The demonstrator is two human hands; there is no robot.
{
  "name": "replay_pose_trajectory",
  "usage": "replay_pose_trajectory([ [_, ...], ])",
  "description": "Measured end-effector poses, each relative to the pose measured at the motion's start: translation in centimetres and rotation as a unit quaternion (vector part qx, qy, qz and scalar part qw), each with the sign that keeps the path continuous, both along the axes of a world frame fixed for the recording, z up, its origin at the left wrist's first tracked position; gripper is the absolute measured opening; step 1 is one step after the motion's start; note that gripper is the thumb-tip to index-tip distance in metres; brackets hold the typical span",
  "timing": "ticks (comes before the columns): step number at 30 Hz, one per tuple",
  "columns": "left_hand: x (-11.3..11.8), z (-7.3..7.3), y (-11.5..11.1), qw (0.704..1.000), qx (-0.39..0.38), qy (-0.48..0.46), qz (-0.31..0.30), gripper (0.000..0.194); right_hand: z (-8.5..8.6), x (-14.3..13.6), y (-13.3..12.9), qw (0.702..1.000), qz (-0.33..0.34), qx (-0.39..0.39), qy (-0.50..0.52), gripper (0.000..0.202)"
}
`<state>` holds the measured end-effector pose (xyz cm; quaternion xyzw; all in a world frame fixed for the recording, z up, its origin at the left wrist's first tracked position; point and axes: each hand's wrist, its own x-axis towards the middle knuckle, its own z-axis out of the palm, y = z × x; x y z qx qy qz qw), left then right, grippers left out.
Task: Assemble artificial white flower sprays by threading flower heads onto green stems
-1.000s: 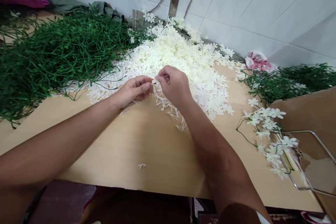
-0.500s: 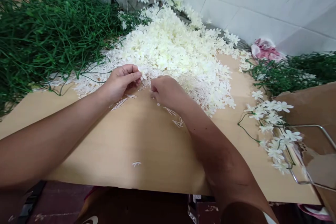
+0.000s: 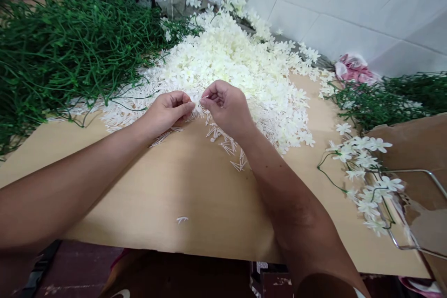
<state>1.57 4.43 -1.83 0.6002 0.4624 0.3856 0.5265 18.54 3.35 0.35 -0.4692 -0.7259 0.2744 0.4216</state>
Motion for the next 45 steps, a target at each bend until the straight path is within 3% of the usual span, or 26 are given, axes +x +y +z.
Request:
replay_pose_trajectory([
  [8,0.0,-0.2,-0.3,1.0,0.013,0.018,0.008,0.019,-0.2,-0.5,-0.7,0.975,-0.016,0.198,-0.098,0.009],
  [14,0.2,0.2,-0.4,0.999,0.012,0.033,0.018,0.017,-1.1,-0.5,-0.4,0.962,-0.01,0.235,-0.135,0.009],
  [19,0.3,0.0,-0.3,0.998,0.025,0.052,0.012,0.013,-2.5,-0.1,0.3,0.968,-0.023,0.21,-0.134,0.01],
  [25,0.2,-0.2,-0.3,0.999,0.035,0.04,0.002,0.012,-2.9,-0.3,0.1,0.978,-0.022,0.182,-0.098,0.01],
  [32,0.1,0.0,-0.3,0.997,0.058,0.046,-0.022,0.013,-3.2,-0.6,0.0,0.999,-0.013,0.044,-0.027,0.006],
  [40,-0.1,0.0,-0.3,0.992,-0.007,-0.109,-0.069,0.012,-2.3,-0.3,0.3,0.998,-0.039,0.003,0.059,0.011],
  [43,0.0,-0.1,-0.1,0.993,-0.007,-0.109,-0.047,0.002,-2.3,0.0,0.6,0.992,-0.033,-0.046,0.114,0.012],
  [45,0.0,-0.1,-0.1,0.995,0.005,-0.092,-0.039,0.007,-2.4,0.0,0.7,0.989,-0.016,-0.067,0.135,0.015],
])
